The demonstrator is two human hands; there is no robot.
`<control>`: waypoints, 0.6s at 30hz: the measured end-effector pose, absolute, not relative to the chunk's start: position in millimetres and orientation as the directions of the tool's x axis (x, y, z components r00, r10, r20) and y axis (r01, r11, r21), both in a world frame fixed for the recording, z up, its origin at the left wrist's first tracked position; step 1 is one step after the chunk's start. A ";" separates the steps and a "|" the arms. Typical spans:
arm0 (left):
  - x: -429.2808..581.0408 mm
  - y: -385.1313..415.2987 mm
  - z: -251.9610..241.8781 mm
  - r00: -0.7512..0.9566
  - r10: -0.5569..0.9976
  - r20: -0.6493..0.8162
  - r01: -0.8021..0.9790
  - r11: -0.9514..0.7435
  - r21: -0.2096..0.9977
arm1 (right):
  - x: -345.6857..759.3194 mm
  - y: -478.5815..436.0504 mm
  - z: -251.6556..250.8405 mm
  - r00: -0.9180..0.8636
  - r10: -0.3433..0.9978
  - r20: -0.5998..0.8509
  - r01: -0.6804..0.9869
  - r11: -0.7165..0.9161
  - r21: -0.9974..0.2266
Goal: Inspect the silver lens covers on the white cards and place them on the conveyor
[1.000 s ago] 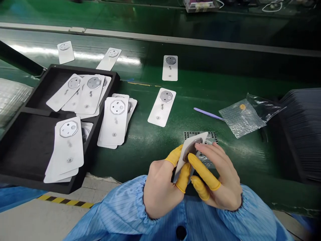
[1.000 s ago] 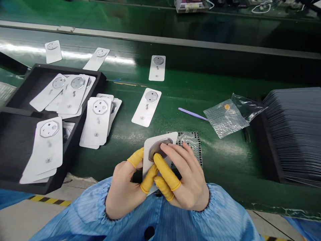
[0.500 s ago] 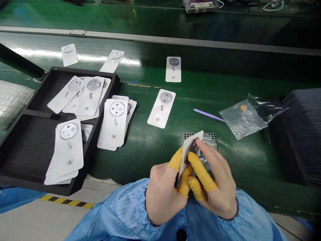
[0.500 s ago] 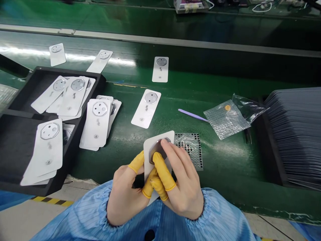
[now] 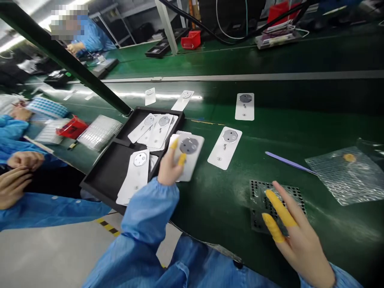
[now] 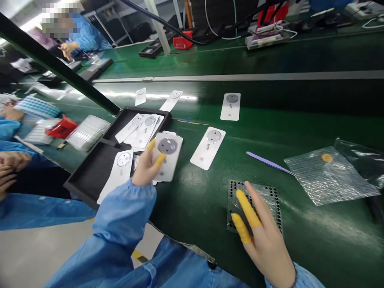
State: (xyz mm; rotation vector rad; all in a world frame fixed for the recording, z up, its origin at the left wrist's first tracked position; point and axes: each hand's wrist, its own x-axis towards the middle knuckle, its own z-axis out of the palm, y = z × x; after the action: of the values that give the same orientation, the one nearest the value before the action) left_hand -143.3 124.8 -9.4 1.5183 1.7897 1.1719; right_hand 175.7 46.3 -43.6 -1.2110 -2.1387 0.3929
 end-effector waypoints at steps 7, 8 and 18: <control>-177.6 155.0 -9.2 -0.283 0.888 0.362 0.847 0.054 0.529 | 190.2 28.6 -76.8 -0.317 0.867 0.384 0.724 0.483 -0.492; -168.3 148.1 -8.7 -0.282 0.887 0.365 0.845 0.050 0.532 | 188.7 27.4 -77.6 -0.286 0.868 0.406 0.712 0.476 -0.517; -1.2 53.6 -34.2 0.263 0.889 -0.374 0.125 0.353 0.927 | 189.0 25.5 -67.1 -0.332 0.845 0.419 0.614 0.531 -0.585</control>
State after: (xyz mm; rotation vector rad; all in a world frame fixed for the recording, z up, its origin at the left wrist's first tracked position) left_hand -1.2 53.6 -34.2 1.1026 1.2050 0.6917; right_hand 189.0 25.5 -67.1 -1.1785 -2.0667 0.4219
